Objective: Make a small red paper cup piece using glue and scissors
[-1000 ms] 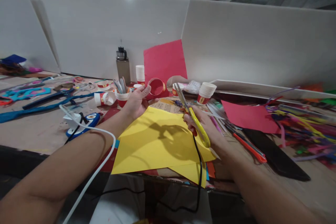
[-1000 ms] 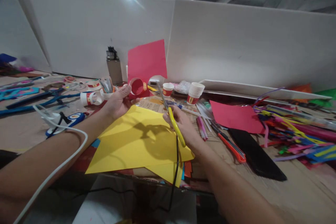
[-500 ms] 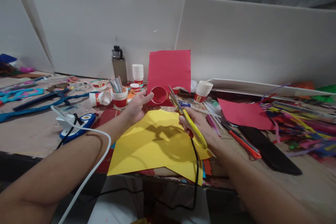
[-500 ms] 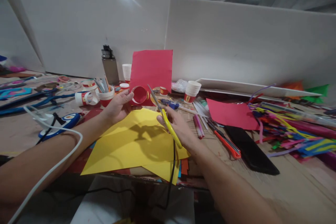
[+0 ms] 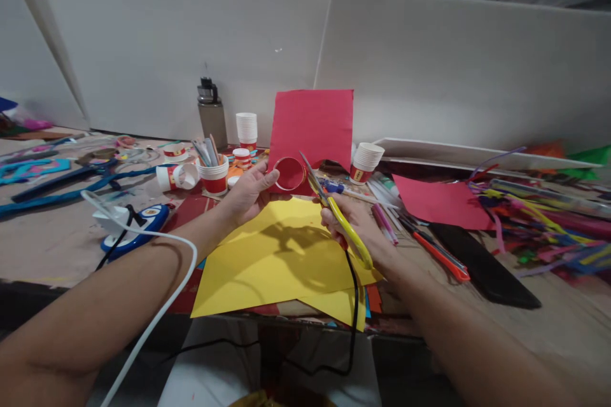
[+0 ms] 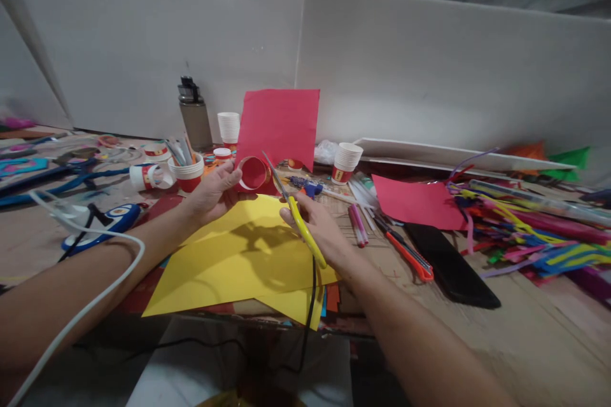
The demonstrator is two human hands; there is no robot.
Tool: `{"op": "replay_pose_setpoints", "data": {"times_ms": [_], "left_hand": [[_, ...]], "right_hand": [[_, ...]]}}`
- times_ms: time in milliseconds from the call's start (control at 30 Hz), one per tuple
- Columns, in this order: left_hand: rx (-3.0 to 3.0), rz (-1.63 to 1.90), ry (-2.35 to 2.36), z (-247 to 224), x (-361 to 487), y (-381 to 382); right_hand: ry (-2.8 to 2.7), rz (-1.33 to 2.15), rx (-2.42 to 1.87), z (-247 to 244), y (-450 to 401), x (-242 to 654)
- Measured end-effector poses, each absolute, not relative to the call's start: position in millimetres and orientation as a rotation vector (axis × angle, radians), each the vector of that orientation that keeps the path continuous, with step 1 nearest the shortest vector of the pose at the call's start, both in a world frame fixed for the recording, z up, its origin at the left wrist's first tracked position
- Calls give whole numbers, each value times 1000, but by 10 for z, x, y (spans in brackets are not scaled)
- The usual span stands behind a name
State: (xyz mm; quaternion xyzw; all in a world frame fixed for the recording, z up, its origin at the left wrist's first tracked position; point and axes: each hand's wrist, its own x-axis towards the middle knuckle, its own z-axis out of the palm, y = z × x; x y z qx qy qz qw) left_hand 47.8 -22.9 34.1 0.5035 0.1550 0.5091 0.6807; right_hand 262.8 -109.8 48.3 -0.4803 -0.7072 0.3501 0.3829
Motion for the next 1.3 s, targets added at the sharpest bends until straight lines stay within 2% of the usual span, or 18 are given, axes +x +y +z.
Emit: {"op": "replay_pose_setpoints", "data": {"times_ms": [933,1300], "left_hand": [[1133,1108,289,308,502,-255],[1134,1099,293,321,486,-252]], "right_hand": [[-1825,809,-1257,465,-1091,2618],[-1781,939,-1241,399,-1097,2630]]}}
